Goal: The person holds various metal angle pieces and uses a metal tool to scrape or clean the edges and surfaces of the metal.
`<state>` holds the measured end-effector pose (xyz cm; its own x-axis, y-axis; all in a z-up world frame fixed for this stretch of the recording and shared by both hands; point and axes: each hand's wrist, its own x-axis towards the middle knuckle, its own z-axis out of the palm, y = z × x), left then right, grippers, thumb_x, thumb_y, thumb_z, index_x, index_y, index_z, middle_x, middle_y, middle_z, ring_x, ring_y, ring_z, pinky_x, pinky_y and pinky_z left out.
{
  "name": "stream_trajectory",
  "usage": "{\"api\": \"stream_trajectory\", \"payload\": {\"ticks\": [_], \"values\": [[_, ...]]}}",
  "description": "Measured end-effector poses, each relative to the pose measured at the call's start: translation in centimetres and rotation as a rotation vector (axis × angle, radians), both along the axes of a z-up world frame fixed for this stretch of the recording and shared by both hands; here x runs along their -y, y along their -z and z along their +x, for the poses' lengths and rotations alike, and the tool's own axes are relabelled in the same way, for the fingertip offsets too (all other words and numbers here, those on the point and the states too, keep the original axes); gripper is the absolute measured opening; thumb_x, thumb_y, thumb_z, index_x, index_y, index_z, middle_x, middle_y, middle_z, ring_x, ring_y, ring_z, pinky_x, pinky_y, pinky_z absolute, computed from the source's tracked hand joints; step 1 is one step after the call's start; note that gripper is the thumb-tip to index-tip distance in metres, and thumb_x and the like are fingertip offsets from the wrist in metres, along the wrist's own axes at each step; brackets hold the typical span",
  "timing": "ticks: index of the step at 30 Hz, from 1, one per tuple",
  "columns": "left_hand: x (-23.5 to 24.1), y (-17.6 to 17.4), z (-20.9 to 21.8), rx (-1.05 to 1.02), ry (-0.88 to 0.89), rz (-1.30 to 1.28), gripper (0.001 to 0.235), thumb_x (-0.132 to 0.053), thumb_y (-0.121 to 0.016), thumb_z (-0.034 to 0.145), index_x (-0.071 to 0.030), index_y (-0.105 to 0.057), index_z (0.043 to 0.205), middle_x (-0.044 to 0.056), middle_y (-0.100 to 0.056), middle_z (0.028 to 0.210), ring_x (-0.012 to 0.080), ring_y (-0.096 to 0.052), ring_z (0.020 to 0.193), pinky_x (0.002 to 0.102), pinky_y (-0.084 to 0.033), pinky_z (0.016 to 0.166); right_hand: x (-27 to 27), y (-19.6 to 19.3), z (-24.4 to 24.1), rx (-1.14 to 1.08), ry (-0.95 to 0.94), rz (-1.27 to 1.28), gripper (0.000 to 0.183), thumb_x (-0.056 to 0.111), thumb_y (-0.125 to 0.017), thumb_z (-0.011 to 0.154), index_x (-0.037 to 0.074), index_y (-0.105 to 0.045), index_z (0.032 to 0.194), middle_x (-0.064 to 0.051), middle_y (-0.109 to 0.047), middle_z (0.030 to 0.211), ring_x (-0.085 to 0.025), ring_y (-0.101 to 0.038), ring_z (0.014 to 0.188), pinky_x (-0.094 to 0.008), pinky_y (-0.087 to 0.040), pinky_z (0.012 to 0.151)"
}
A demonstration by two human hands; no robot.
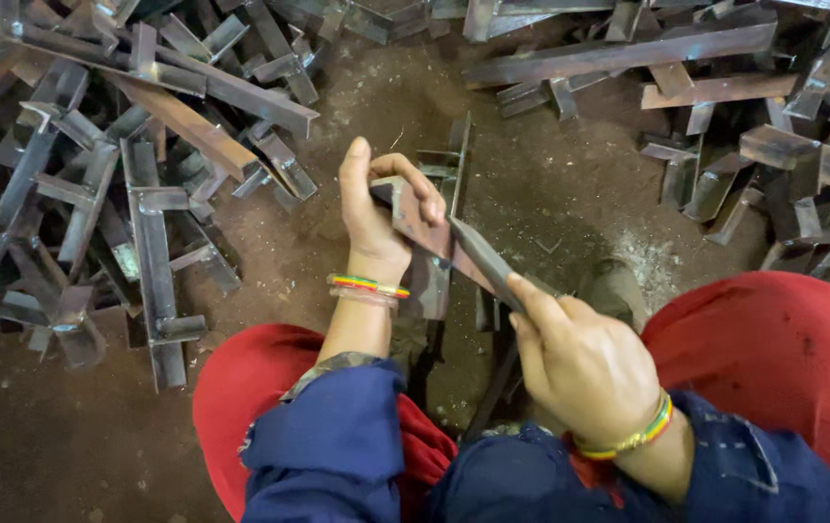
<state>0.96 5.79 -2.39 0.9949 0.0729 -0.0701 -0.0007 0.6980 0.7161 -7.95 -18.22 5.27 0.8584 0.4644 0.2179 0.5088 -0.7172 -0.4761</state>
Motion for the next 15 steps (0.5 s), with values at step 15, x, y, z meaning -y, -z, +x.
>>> {"api": "stream_trajectory", "payload": {"ticks": [15], "values": [[-2.3, 1.4, 0.6, -0.048, -0.335, -0.099, 0.067, -0.06, -0.045, 0.097, -0.004, -0.053, 0.061, 0.014, -0.052, 0.055, 0.0288, -0.052, 0.051, 0.043, -0.044, 0.053, 1.4, -1.1, -3.6, -0.01, -0.162, -0.028, 0.046, 0.018, -0.073, 0.079, 0.01, -0.07, 0.123, -0.009, -0.054, 0.062, -0.028, -0.056, 0.046, -0.042, -0.046, 0.046]]}}
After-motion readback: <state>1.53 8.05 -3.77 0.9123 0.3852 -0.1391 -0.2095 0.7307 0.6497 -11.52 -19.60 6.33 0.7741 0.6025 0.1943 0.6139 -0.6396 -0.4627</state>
